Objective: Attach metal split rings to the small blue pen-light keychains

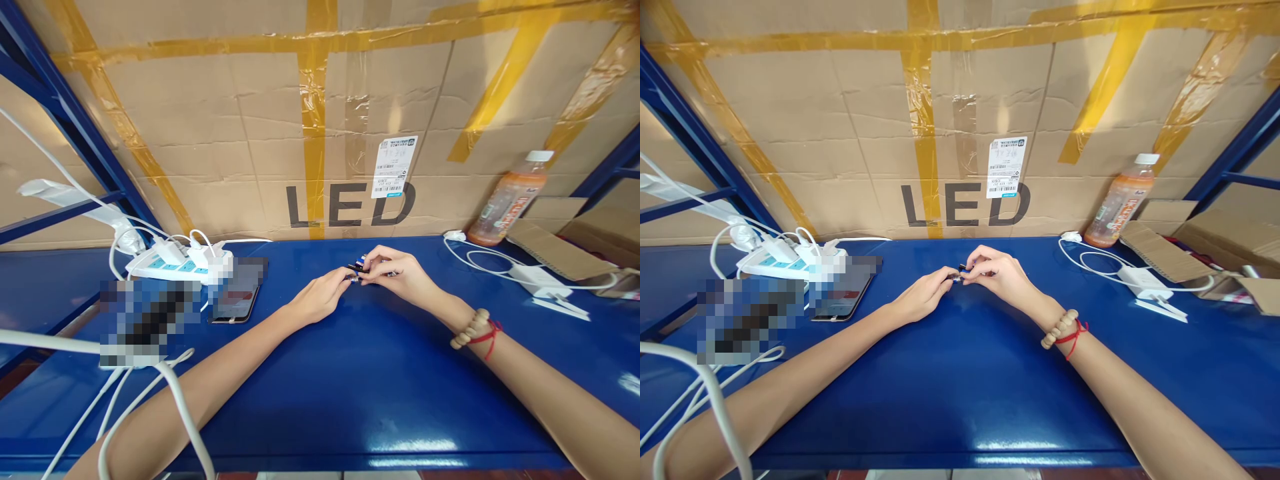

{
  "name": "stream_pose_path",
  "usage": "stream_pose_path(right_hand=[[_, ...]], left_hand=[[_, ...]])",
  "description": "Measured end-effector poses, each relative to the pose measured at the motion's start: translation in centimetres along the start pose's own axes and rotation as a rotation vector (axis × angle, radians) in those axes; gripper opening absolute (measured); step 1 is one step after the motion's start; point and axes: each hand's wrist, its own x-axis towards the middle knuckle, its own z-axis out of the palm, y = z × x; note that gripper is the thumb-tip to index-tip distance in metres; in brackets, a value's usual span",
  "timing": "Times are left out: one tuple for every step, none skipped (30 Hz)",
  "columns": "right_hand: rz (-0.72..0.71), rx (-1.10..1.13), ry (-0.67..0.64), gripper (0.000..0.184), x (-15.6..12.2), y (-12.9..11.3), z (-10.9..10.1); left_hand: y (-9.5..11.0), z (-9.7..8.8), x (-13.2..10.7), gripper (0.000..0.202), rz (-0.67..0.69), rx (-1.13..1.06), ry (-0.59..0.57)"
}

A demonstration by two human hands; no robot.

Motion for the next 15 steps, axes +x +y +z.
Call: stream_pose_path(right_hand=[[0.003,0.011,0.005,0.023,0.0,0.0,0.0],[0.001,0.024,0.007,0.022,0.0,0.1,0.1],[-0.005,0.040,0.009,0.021,0.0,0.1,0.2],[-0.012,0.055,0.009,0.020,0.0,0.2,0.3],[-0.021,0.070,0.010,0.019,-0.1,0.2,0.5],[-0.029,0.081,0.013,0.018,-0.1,0.2,0.6],[-0.036,0.091,0.015,0.018,-0.1,0.2,0.8],[-0.043,0.098,0.018,0.018,-0.1,0.2,0.9],[-0.047,0.101,0.021,0.017,-0.1,0.2,1.0],[-0.049,0.100,0.024,0.017,-0.1,0.1,1.1],[-0.052,0.097,0.025,0.017,-0.2,0.1,1.1],[-0.053,0.090,0.025,0.017,-0.2,0.0,1.1],[-0.052,0.082,0.022,0.017,-0.2,0.0,1.1],[-0.049,0.072,0.021,0.017,-0.2,-0.1,1.2],[-0.044,0.060,0.022,0.017,-0.3,-0.1,1.2]], left_hand=[[0.0,0.0,0.0,0.022,0.007,0.000,0.003],[0.0,0.0,-0.1,0.021,0.011,0.002,0.005],[-0.1,0.0,-0.1,0.020,0.011,0.006,0.004],[-0.1,0.0,-0.1,0.018,0.009,0.010,0.001],[-0.1,0.0,-0.1,0.017,0.008,0.013,0.000],[-0.2,0.1,-0.2,0.016,0.008,0.016,0.000],[-0.2,0.1,-0.2,0.015,0.010,0.019,0.001],[-0.3,0.2,-0.2,0.014,0.014,0.022,0.004],[-0.3,0.2,-0.2,0.013,0.019,0.026,0.009],[-0.4,0.2,-0.3,0.012,0.025,0.030,0.014],[-0.4,0.3,-0.3,0.011,0.032,0.035,0.020],[-0.4,0.3,-0.3,0.010,0.041,0.039,0.026],[-0.4,0.3,-0.3,0.009,0.053,0.042,0.034],[-0.5,0.3,-0.3,0.008,0.067,0.044,0.042],[-0.5,0.3,-0.3,0.008,0.082,0.046,0.051]])
